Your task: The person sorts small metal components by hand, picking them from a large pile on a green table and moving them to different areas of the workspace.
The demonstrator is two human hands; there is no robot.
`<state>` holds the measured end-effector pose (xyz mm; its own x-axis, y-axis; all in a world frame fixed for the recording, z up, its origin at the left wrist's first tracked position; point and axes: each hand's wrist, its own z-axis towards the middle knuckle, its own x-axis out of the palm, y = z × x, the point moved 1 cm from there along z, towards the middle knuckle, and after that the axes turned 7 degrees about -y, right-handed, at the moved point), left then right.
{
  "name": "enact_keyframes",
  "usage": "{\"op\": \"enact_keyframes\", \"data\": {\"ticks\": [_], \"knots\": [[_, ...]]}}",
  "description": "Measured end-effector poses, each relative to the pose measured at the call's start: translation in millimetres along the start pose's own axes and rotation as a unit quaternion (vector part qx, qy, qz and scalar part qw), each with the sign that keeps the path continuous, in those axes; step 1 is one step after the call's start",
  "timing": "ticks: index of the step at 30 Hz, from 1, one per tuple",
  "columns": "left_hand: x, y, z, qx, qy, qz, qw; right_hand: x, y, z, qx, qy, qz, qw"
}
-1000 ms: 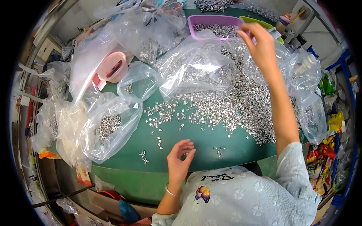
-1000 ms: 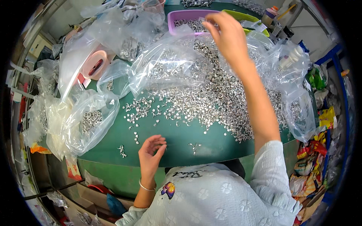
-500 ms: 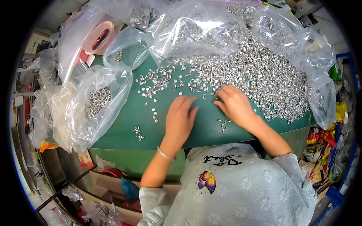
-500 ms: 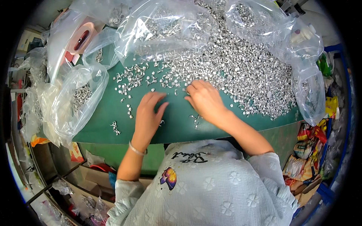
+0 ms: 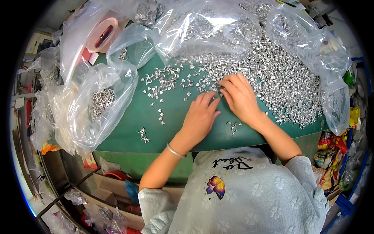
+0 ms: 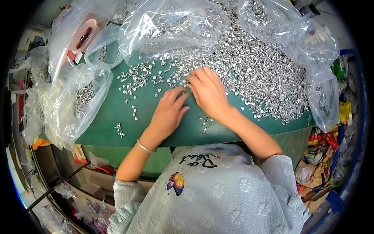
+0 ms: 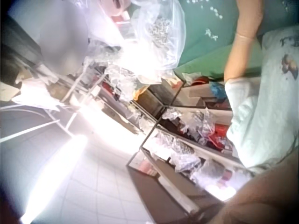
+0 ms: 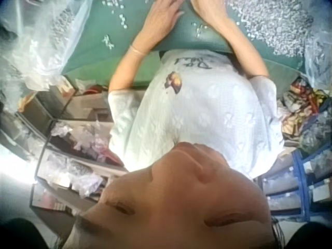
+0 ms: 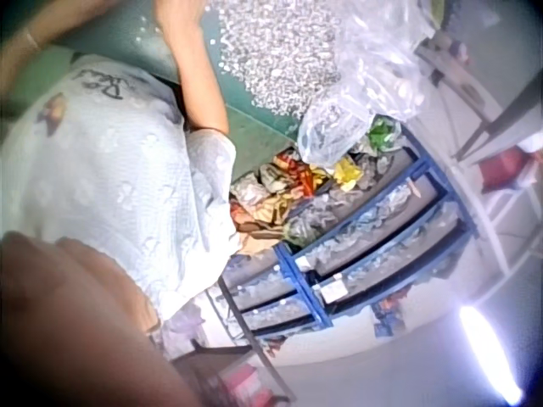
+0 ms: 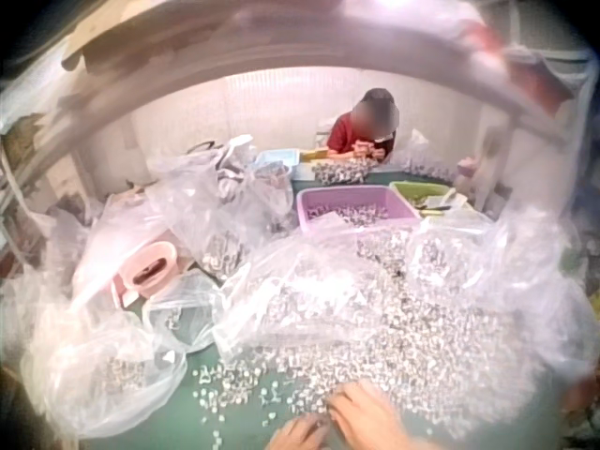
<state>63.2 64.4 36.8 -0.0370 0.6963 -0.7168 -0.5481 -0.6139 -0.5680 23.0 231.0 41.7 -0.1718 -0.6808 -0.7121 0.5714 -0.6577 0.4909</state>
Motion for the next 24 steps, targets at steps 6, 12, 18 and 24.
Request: {"op": "enact_keyframes", "data": {"ticks": [6, 12, 18, 24], "knots": [[-19, 14, -17, 0.011, 0.061, 0.01, 0.998, -2, -7, -10, -0.006, 0.073, -0.048, 0.996], [-35, 23, -22, -0.045, 0.055, -0.008, 0.997, -10, 14, -7, 0.008, 0.05, -0.05, 0.997], [-30, 16, -16, -0.062, 0.032, -0.036, 0.997, -9, 15, -30, 0.019, 0.132, -0.075, 0.988], [-22, 18, -25, -0.075, 0.056, -0.047, 0.995, 11, 28, -32, -0.012, 0.119, 0.128, 0.985]]}}
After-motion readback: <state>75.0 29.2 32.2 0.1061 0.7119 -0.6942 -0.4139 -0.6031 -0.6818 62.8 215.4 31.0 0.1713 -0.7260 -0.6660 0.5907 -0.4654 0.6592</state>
